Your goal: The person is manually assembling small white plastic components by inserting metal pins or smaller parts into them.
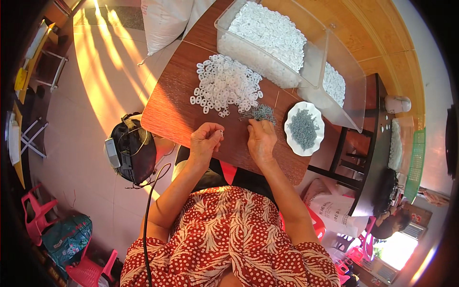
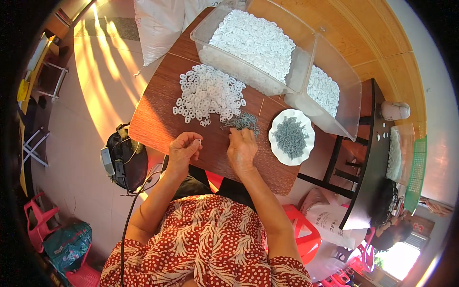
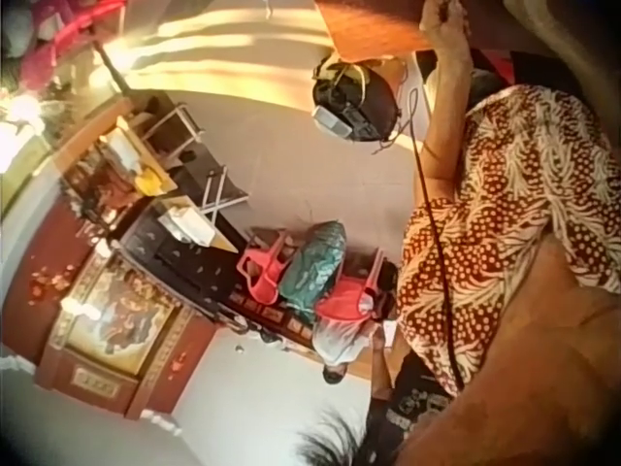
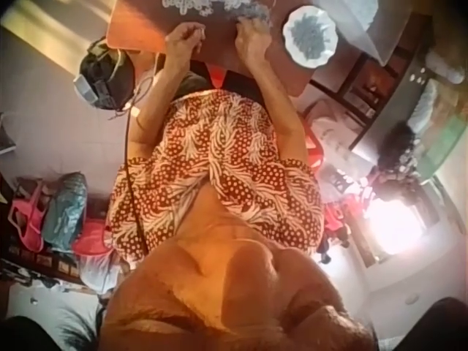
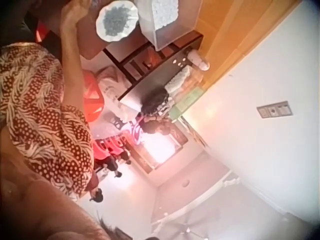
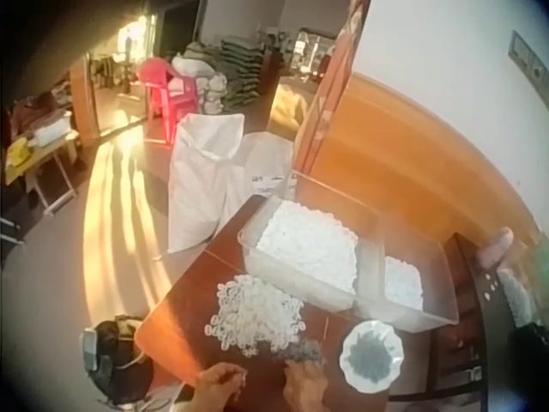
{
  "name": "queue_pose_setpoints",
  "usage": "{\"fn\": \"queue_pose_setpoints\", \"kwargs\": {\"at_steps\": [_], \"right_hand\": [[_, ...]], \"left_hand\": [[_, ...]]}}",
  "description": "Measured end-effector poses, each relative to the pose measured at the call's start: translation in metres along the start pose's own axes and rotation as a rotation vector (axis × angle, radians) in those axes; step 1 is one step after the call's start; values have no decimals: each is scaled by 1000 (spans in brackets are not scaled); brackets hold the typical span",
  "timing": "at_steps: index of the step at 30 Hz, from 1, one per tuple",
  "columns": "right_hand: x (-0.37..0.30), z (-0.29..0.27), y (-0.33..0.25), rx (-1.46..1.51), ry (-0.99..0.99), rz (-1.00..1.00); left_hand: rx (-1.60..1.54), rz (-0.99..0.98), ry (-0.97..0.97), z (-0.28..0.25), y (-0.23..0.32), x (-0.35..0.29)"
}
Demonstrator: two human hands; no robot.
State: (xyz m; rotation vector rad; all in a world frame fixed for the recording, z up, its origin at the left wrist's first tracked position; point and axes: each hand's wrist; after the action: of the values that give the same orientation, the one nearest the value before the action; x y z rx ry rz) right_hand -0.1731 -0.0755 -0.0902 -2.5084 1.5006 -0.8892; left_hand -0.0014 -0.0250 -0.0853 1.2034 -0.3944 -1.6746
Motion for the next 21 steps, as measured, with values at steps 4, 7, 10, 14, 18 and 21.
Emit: {"fn": "queue_pose_setpoints", "kwargs": {"at_steps": [4,7,10,14,18,21], "right_hand": [[5,4,-7,59,37,7],[12,15,-9,106,74,-23],[21,22,-14,95,86,-59],[36,33,-22,45,28,-87],[39,45,-16,-35,-49,-75],[41,47,-15,-23,-87,-66]], "left_hand": [[16,0,19,-3,-9,6],[30,-15,22,-3,-10,6],[26,-50,31,-4,-10,5],[6,-91,44,-4,-8,4],[5,-73,26,-5,-7,4],[-11,-88,23,-6,-7,3]]}}
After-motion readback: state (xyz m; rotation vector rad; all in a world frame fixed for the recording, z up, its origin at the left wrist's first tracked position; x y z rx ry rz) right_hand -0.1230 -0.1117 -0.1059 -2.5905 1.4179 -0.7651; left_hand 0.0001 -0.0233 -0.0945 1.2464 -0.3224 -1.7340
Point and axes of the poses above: each hand's wrist, its own x-axis towards the middle knuckle, its own z-axis out of the palm, y = z × x, and after that the axes turned 8 degrees about -z, right-handed
